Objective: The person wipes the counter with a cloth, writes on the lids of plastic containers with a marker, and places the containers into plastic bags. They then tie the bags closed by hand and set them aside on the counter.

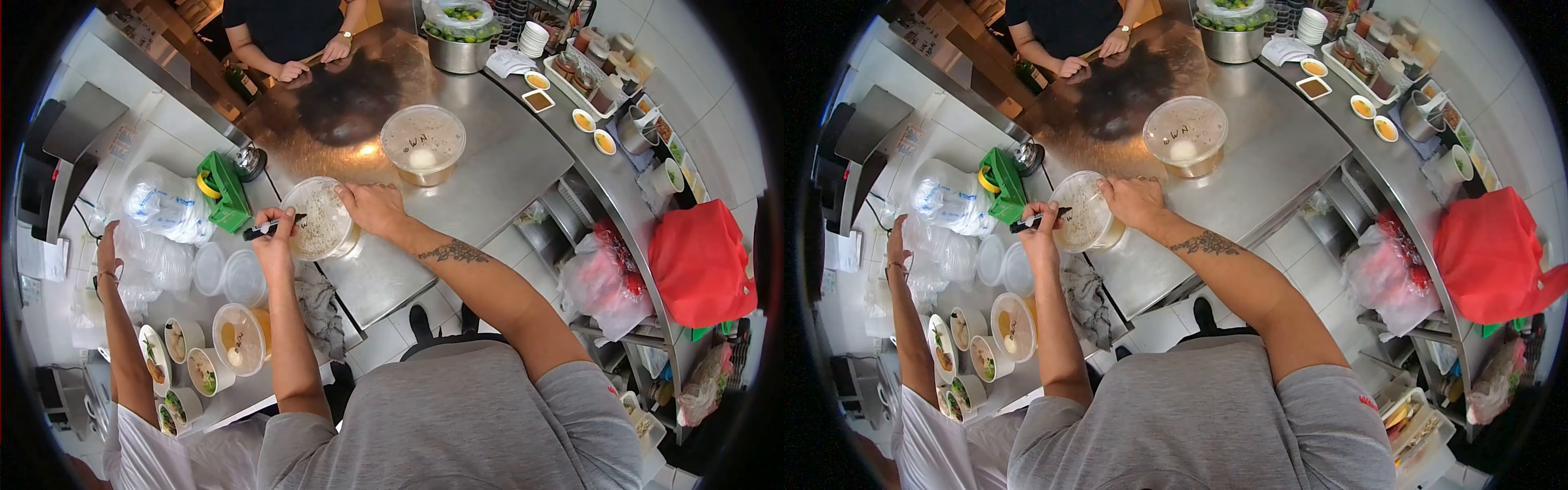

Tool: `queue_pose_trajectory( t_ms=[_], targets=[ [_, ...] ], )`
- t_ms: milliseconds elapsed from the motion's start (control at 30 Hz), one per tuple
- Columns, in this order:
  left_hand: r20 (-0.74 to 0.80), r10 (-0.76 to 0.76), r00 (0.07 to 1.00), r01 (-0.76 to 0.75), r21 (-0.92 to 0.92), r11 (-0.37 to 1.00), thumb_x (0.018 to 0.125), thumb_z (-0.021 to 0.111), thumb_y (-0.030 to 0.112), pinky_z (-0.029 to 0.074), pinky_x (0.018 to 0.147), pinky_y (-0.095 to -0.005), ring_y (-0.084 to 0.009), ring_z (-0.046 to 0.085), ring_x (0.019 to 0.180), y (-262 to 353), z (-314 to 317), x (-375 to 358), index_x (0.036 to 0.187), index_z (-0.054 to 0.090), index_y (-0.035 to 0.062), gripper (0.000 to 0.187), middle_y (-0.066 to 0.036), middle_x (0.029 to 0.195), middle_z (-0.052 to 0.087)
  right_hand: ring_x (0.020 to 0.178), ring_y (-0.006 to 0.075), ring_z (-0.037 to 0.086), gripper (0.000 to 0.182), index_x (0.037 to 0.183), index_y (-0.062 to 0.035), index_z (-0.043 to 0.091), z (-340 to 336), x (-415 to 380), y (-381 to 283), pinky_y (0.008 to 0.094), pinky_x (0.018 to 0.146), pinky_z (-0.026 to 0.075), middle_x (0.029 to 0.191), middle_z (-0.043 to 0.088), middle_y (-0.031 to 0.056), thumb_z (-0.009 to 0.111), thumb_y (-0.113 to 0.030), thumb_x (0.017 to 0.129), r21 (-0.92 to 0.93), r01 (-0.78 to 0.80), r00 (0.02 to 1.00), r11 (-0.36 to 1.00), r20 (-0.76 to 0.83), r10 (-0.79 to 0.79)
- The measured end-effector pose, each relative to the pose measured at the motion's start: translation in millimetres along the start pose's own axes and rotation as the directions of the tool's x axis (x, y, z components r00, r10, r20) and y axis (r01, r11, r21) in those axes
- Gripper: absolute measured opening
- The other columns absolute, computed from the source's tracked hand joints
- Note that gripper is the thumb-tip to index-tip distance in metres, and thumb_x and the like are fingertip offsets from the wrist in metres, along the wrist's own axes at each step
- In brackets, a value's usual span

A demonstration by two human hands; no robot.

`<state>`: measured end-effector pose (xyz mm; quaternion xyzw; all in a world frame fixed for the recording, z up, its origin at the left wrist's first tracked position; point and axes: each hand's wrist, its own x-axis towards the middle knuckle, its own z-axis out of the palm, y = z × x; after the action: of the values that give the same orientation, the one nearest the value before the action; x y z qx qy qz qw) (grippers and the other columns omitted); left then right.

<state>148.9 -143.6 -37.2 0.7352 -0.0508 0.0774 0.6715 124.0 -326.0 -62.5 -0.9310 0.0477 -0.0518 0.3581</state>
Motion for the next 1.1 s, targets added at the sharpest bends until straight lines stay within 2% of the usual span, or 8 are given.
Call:
queue_pose_trajectory(
  t_ms=[200, 400, 600, 700, 800, 900, 1000, 1100],
  targets=[
    [0.067, -0.011, 0.998, 0.008, 0.053, 0.999, 0.079, 0.066, 0.01, 0.039, 0.056, -0.0196, -0.0074, 0.05, 0.059, 8, 5, -5, 0.076, 0.053, 0.0055, 0.014, 0.001, 0.069, 0.053, 0.086, 0.0327, 0.063, 0.046, 0.102, -0.0102, 0.062, 0, 0, 0, 0.0474, 0.082, 0.043, 0.091, 0.066, 0.0152, 0.029, -0.04, 0.094, -0.006, -0.001, 1.0, 1.0, 0.008, 0.001],
    [0.052, -0.021, 0.998, 0.023, -0.036, 0.999, 0.078, 0.065, 0.006, 0.039, 0.058, -0.0198, -0.007, 0.05, 0.061, -2, -1, -1, 0.075, 0.053, 0.0054, 0.012, 0.001, 0.069, 0.053, 0.085, 0.0315, 0.063, 0.046, 0.103, -0.0114, 0.062, -3, 1, -1, 0.0502, 0.082, 0.041, 0.091, 0.067, 0.014, 0.027, -0.04, 0.094, -0.04, 0.015, 1.0, 0.999, 0.027, -0.014],
    [0.085, -0.03, 0.996, 0.027, 0.035, 0.999, 0.079, 0.064, 0.009, 0.042, 0.058, -0.0216, -0.0088, 0.05, 0.062, 5, 3, -2, 0.077, 0.055, 0.0048, 0.01, 0.0, 0.073, 0.054, 0.083, 0.0336, 0.063, 0.044, 0.104, -0.0093, 0.059, -10, 1, -4, 0.0496, 0.08, 0.041, 0.088, 0.066, 0.0168, 0.029, -0.041, 0.094, -0.093, 0.029, 0.996, 0.995, 0.087, -0.021],
    [0.1, -0.034, 0.994, 0.037, -0.03, 0.999, 0.082, 0.063, 0.012, 0.041, 0.056, -0.0219, -0.0098, 0.051, 0.06, 3, 0, 1, 0.078, 0.054, 0.0043, 0.013, -0.001, 0.071, 0.054, 0.085, 0.036, 0.062, 0.043, 0.107, -0.0086, 0.054, -14, 0, -11, 0.0486, 0.078, 0.043, 0.084, 0.066, 0.0167, 0.03, -0.042, 0.094, -0.152, -0.063, 0.997, 0.986, 0.044, 0.071],
    [0.021, -0.094, 0.995, 0.093, -0.475, 0.875, 0.083, 0.061, 0.014, 0.041, 0.053, -0.0224, -0.0107, 0.05, 0.057, 22, 3, -5, 0.079, 0.053, 0.004, 0.013, -0.004, 0.072, 0.053, 0.08, 0.0353, 0.062, 0.046, 0.115, -0.0099, 0.047, -23, -11, -11, 0.0452, 0.076, 0.045, 0.086, 0.065, 0.0165, 0.028, -0.046, 0.095, 0.161, 0.146, 0.984, 0.976, -0.126, -0.127],
    [0.019, -0.013, 1.0, 0.021, -0.55, 0.835, 0.084, 0.059, 0.014, 0.041, 0.051, -0.0218, -0.011, 0.048, 0.054, 68, 20, -31, 0.078, 0.052, 0.0041, 0.013, -0.005, 0.071, 0.053, 0.08, 0.0311, 0.062, 0.05, 0.124, -0.0127, 0.043, -22, -24, -21, 0.041, 0.075, 0.048, 0.093, 0.061, 0.0173, 0.025, -0.05, 0.095, 0.72, 0.041, 0.989, 0.692, 0.071, -0.132],
    [0.025, 0.057, 0.998, -0.05, -0.225, 0.973, 0.085, 0.058, 0.013, 0.037, 0.05, -0.0203, -0.0067, 0.045, 0.055, 75, 26, -44, 0.076, 0.051, 0.005, 0.014, 0.0, 0.068, 0.051, 0.084, 0.0271, 0.06, 0.051, 0.127, -0.0156, 0.04, -34, -42, -40, 0.0361, 0.075, 0.049, 0.101, 0.057, 0.017, 0.024, -0.051, 0.095, 0.793, -0.012, 0.955, 0.608, 0.188, -0.227],
    [0.044, 0.113, 0.993, -0.114, 0.009, 0.993, 0.083, 0.058, 0.01, 0.035, 0.046, -0.0215, -0.0045, 0.044, 0.054, 76, 30, -53, 0.073, 0.049, 0.0055, 0.015, 0.003, 0.064, 0.048, 0.094, 0.026, 0.058, 0.049, 0.124, -0.0133, 0.045, -28, -56, -56, 0.0343, 0.076, 0.05, 0.105, 0.057, 0.0156, 0.024, -0.048, 0.097, 0.838, 0.006, 0.963, 0.546, 0.141, -0.227]
  ],
)
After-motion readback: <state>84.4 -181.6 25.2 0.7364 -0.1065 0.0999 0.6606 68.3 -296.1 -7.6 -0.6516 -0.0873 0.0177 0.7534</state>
